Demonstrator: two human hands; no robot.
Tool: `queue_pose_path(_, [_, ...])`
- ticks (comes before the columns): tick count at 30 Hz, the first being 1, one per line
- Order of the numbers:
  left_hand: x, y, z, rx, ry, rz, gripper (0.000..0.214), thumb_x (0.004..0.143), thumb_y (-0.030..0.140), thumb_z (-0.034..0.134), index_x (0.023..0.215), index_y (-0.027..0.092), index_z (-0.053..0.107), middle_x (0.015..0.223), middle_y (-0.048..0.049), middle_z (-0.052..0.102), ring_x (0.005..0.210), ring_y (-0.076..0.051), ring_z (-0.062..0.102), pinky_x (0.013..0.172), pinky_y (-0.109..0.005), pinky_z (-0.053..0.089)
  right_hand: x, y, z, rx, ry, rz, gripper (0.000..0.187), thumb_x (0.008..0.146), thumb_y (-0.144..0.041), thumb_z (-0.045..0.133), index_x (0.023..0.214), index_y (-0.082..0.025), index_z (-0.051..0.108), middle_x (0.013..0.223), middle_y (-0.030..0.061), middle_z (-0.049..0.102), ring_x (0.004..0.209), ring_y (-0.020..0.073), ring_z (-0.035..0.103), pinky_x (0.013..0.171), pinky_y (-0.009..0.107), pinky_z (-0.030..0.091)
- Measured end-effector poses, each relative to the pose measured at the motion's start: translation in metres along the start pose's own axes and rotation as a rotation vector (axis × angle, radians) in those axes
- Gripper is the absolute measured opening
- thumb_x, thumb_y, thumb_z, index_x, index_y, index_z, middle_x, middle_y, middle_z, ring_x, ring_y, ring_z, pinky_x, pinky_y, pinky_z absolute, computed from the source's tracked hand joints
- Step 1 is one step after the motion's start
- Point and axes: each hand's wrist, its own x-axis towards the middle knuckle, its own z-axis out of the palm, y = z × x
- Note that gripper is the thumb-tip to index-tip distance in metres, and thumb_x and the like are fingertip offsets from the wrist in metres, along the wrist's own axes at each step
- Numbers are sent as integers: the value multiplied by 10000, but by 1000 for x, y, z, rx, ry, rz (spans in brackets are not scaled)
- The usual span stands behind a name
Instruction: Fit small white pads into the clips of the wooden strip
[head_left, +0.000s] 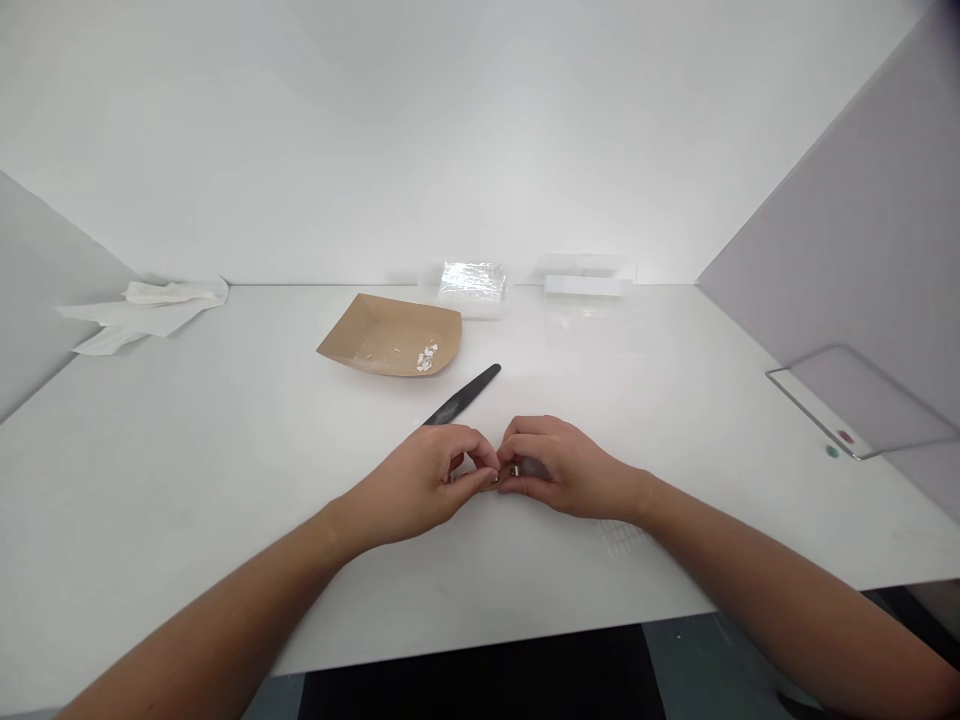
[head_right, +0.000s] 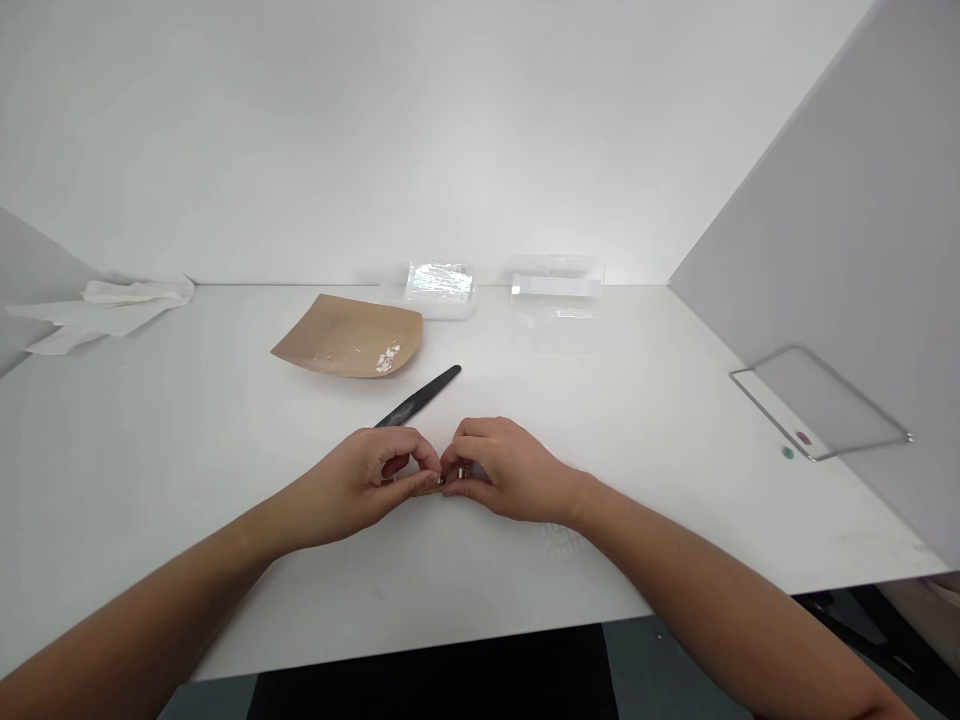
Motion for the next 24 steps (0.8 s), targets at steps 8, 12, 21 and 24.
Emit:
queue_pose_path(8, [0,1,0,3,-4,-12,224,970,434,615,917,257,741,747,26,579,625,-129,466,545,-245,350,0,-1,0,10,5,-6,85,959,-270,754,1008,-217,709,975,25,697,846,166,651,828,336,512])
queue_pose_path(12, [-1,2,1,16,13,-8,220,969,430,614,911,258,739,741,28,571,622,-127,469,540,-249,343,0,-2,0,14,8,0,82,949,-253,764,992,-214,705,971,19,694,835,160,643,819,330,512])
queue_pose_path(21, [-1,3,2,42,35,11,226,959,422,623,896,249,754,680,30,537,602,-127,471,528,-253,333,0,0,1,9,6,-1,90,959,-276,756,1003,-218,704,981,22,693,847,163,640,830,340,507])
queue_pose_path(24, [-1,2,2,29,23,2,231,958,435,624,892,254,751,685,33,542,592,-124,451,523,-251,331,-1,0,1,6,9,-4,95,959,-283,758,1005,-220,705,981,22,694,841,162,639,827,341,509])
